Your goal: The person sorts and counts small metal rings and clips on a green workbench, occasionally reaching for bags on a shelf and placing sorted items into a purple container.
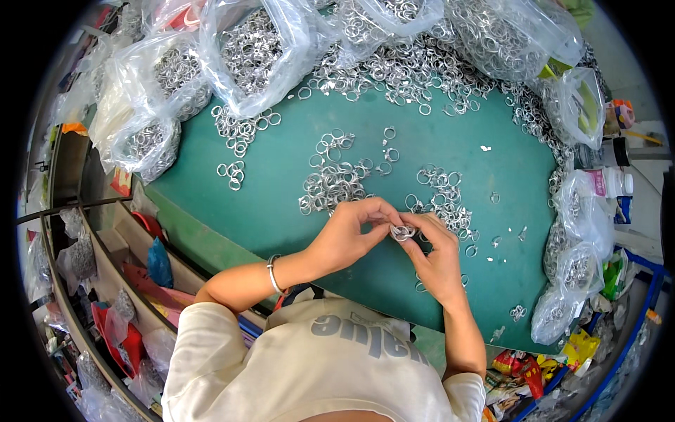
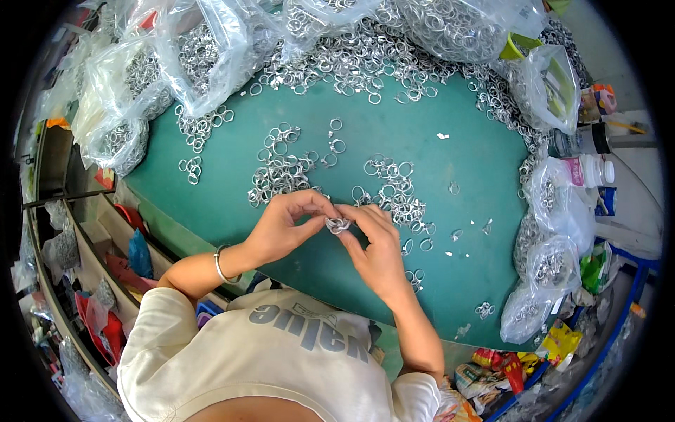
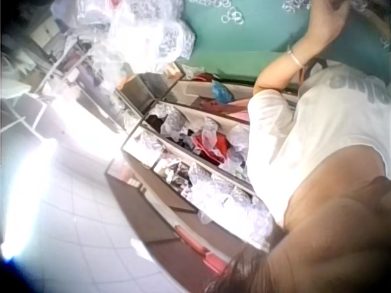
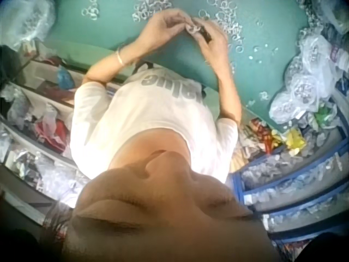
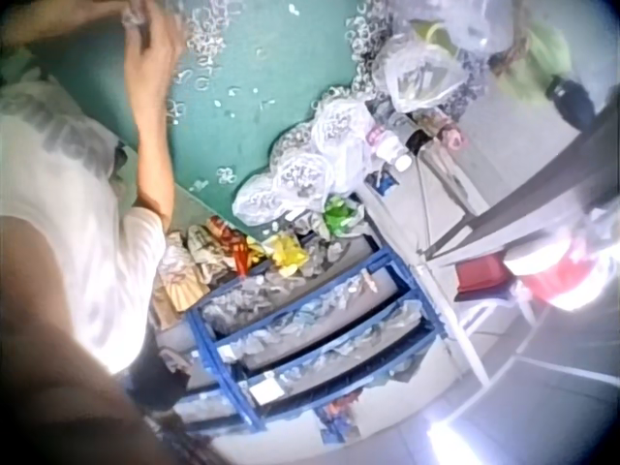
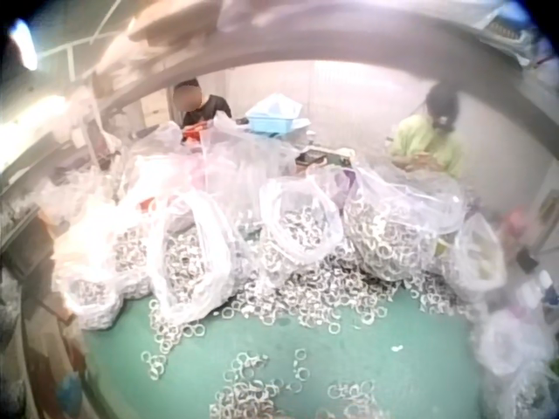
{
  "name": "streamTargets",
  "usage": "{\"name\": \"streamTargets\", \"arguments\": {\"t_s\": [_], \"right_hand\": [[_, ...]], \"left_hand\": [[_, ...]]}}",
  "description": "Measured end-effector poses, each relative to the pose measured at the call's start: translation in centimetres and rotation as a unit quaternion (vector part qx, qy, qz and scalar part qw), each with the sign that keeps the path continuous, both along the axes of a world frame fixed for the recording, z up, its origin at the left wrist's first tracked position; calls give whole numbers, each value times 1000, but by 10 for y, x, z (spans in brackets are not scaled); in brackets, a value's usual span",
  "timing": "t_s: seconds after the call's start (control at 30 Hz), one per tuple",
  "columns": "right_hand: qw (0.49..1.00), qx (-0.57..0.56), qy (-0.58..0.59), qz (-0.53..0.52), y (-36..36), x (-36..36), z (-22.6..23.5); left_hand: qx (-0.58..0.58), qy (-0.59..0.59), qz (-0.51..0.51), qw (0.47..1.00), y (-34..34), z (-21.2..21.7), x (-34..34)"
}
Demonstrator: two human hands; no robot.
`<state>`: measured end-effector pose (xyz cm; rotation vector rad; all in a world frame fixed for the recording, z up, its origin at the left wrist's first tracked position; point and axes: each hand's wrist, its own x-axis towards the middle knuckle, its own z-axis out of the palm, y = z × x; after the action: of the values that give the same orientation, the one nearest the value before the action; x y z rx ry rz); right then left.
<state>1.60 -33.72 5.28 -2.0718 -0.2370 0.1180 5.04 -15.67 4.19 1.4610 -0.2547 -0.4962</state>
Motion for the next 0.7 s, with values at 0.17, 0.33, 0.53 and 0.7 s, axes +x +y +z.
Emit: {"name": "streamTargets", "arguments": {"t_s": [0.17,0.33,0.53,0.7], "right_hand": [[987,115,56,-95,11,-5,5],[995,59,-15,-78,7,-6,11],[992,89,-35,-86,15,-4,18],[982,138,30,-128,13,-11,8]], "left_hand": [[-72,147,3,986,3,9,1],[-98,181,-30,978,5,10,1],[-116,213,-19,970,5,14,-3],[-46,69,61,995,-2,15,-15]]}}
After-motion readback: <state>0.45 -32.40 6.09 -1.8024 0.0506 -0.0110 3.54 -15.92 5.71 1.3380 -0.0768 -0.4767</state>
